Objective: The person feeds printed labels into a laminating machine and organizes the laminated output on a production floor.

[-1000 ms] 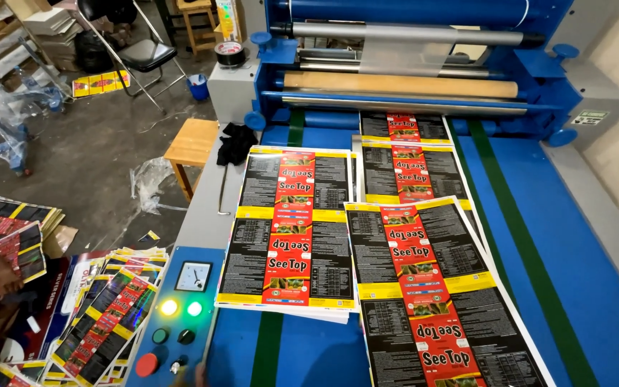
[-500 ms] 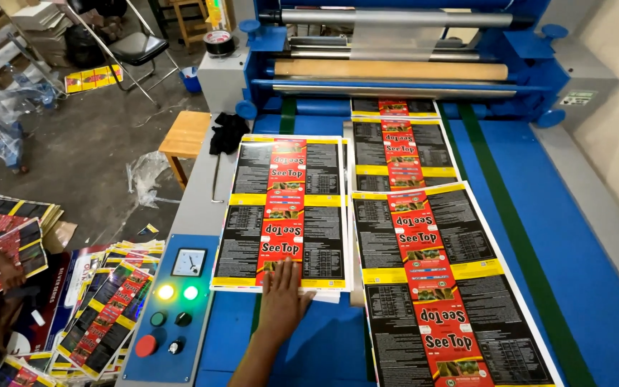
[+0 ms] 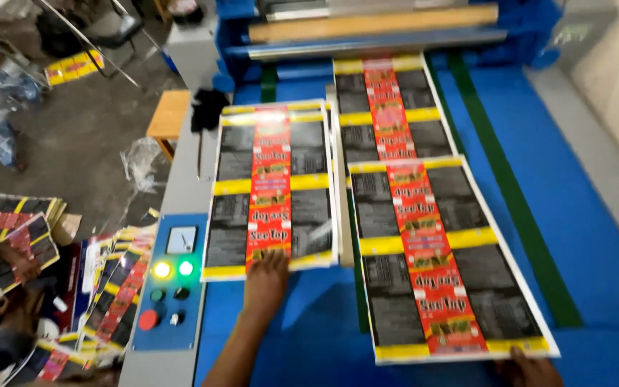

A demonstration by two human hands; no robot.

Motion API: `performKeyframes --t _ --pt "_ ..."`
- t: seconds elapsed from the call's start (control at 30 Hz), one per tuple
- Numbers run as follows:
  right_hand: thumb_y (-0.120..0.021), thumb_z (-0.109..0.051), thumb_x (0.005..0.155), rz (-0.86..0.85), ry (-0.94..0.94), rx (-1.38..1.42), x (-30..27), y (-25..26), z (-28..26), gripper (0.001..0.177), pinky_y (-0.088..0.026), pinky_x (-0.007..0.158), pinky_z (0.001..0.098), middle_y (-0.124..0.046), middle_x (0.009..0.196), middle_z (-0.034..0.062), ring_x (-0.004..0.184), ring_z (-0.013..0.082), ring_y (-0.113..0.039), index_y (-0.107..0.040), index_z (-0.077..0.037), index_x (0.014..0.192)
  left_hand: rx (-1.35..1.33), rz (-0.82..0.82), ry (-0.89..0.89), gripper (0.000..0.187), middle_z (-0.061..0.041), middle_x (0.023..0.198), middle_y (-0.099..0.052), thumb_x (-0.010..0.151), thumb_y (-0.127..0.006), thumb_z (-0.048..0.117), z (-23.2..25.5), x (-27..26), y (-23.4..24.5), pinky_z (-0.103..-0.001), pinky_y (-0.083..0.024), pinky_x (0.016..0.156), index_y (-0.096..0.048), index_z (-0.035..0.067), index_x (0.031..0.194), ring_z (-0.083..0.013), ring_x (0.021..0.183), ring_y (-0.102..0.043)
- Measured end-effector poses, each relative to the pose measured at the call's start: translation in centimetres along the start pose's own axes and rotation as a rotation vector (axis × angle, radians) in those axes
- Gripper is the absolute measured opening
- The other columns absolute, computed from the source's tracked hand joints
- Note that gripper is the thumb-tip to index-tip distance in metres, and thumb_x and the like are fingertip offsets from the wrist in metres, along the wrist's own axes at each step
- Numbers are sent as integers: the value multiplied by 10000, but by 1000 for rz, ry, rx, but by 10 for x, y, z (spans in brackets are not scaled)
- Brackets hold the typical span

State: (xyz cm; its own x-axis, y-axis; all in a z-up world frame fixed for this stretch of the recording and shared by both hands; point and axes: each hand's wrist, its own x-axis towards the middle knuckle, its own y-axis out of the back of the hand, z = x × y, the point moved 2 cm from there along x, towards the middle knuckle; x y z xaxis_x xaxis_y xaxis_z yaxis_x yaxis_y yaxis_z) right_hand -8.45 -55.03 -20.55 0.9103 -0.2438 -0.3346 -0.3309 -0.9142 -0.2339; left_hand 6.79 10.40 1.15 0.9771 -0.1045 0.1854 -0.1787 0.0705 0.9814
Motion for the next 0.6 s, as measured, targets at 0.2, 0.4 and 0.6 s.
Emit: performKeyframes --t 0.2,0.4,0.6 --pt "-590 -115 1066 84 -87 1 -18 -67 -80 203 -554 728 407 -687 1017 131 824 247 -671 -602 -4 1235 -207 202 87 147 -133 981 -754 980 -626 169 17 -11 67 -463 -571 804 -717 85 1059 -347 884 -722" --pt "-585 -113 1050 98 -114 8 -39 -108 -119 231 -561 744 397 -703 1094 120 876 218 -682 -613 -19 1259 -285 364 158 164 -150 1001 -759 951 -665 158 35 -26 87 -467 -575 777 -745 79 1070 -361 885 -724" --pt "-593 -106 1056 127 -126 -17 -43 -111 -122 218 -559 751 405 -698 1094 146 880 229 -679 -617 -16 1253 -300 365 196 143 -145 1004 -762 952 -682 150 43 -32 88 -459 -578 777 -745 75 1056 -358 893 -727"
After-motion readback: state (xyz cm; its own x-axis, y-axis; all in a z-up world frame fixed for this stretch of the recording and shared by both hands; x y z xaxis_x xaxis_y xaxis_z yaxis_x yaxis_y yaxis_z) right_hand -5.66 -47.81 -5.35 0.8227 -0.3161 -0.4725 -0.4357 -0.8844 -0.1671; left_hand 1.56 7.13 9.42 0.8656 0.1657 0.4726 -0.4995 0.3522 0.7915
